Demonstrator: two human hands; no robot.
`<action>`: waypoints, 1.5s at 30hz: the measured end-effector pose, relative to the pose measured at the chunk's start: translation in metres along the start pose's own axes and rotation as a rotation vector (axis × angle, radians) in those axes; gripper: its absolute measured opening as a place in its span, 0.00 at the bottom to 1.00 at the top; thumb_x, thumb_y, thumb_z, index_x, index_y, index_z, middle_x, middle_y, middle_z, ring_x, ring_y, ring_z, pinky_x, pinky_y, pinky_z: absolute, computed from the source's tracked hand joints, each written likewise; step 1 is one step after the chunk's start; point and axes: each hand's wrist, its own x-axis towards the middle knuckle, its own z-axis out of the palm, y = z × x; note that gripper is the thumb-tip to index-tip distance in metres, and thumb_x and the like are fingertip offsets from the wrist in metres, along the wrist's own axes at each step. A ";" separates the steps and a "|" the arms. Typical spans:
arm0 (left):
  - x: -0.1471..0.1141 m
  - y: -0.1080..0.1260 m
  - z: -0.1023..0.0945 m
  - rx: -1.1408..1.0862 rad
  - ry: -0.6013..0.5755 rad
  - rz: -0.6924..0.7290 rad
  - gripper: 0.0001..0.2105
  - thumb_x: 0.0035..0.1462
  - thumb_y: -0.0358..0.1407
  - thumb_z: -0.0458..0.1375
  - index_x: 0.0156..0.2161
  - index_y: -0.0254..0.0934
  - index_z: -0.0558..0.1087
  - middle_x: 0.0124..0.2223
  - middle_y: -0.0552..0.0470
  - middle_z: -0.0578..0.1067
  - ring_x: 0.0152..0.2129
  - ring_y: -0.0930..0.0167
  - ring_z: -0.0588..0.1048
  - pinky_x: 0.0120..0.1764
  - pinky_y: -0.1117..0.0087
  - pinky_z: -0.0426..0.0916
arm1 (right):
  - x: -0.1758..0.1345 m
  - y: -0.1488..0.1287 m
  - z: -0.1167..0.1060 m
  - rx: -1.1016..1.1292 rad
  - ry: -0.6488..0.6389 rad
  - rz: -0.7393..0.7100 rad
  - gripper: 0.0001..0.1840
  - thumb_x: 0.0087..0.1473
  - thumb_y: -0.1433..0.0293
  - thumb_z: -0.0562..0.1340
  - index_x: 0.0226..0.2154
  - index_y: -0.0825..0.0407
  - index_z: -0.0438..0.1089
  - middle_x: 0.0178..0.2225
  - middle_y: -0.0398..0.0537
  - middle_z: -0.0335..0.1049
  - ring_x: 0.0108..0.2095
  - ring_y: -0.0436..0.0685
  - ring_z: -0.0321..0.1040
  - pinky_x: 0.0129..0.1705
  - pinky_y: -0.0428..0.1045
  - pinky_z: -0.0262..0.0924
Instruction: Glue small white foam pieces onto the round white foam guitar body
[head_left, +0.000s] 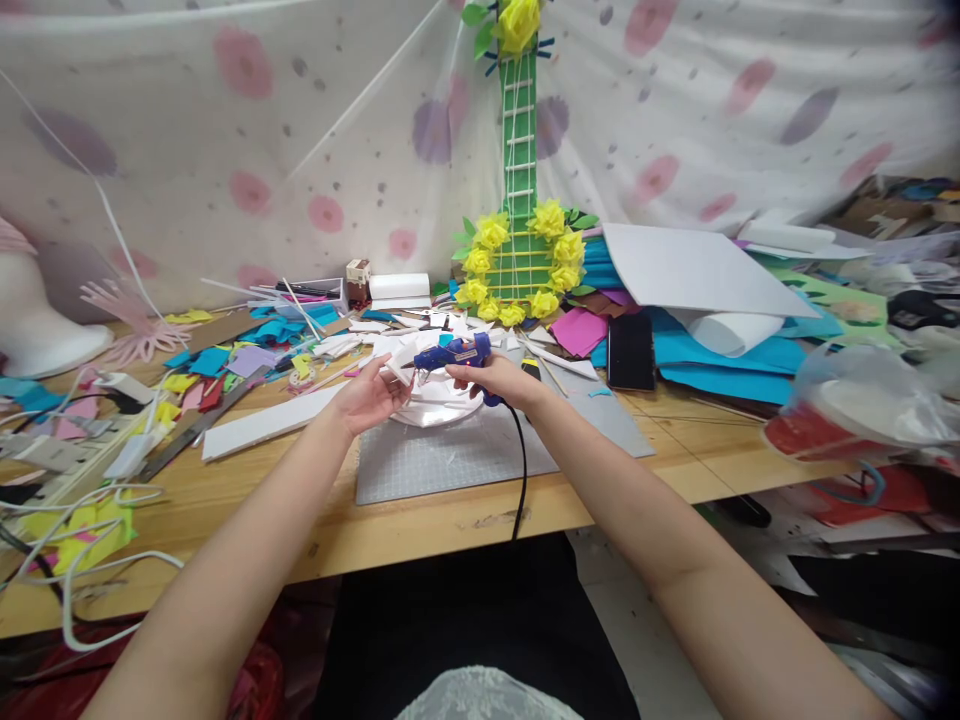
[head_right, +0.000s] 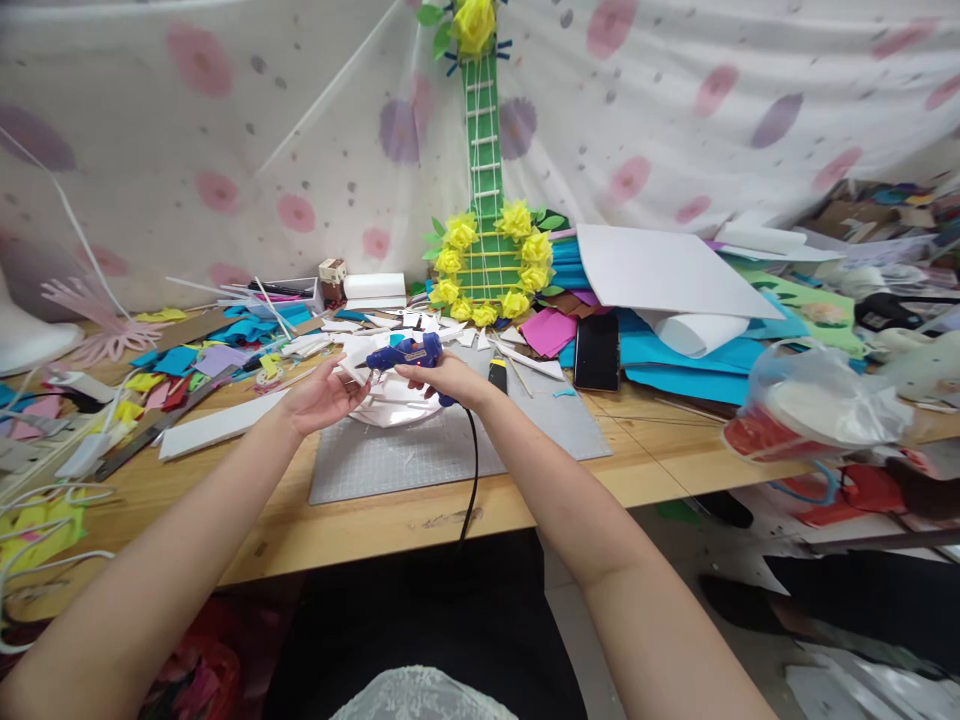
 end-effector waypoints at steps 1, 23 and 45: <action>0.000 0.000 0.000 0.002 -0.001 -0.004 0.15 0.61 0.37 0.49 0.34 0.27 0.73 0.28 0.45 0.75 0.26 0.74 0.74 0.32 0.76 0.72 | -0.001 -0.001 0.001 0.003 0.009 -0.001 0.16 0.41 0.58 0.67 0.23 0.53 0.69 0.22 0.45 0.67 0.24 0.48 0.64 0.21 0.42 0.59; -0.004 0.003 0.000 -0.039 0.007 0.019 0.14 0.61 0.36 0.49 0.35 0.29 0.74 0.27 0.46 0.76 0.25 0.74 0.75 0.33 0.76 0.73 | 0.000 -0.005 0.000 -0.066 0.039 0.010 0.16 0.41 0.57 0.68 0.22 0.52 0.67 0.19 0.42 0.63 0.19 0.47 0.59 0.18 0.43 0.57; 0.014 -0.004 -0.008 0.959 0.015 0.533 0.16 0.40 0.35 0.66 0.38 0.35 0.76 0.34 0.50 0.76 0.30 0.72 0.72 0.39 0.71 0.66 | -0.005 0.052 -0.048 0.694 0.453 -0.002 0.20 0.37 0.55 0.69 0.24 0.52 0.65 0.22 0.39 0.67 0.20 0.44 0.59 0.19 0.41 0.57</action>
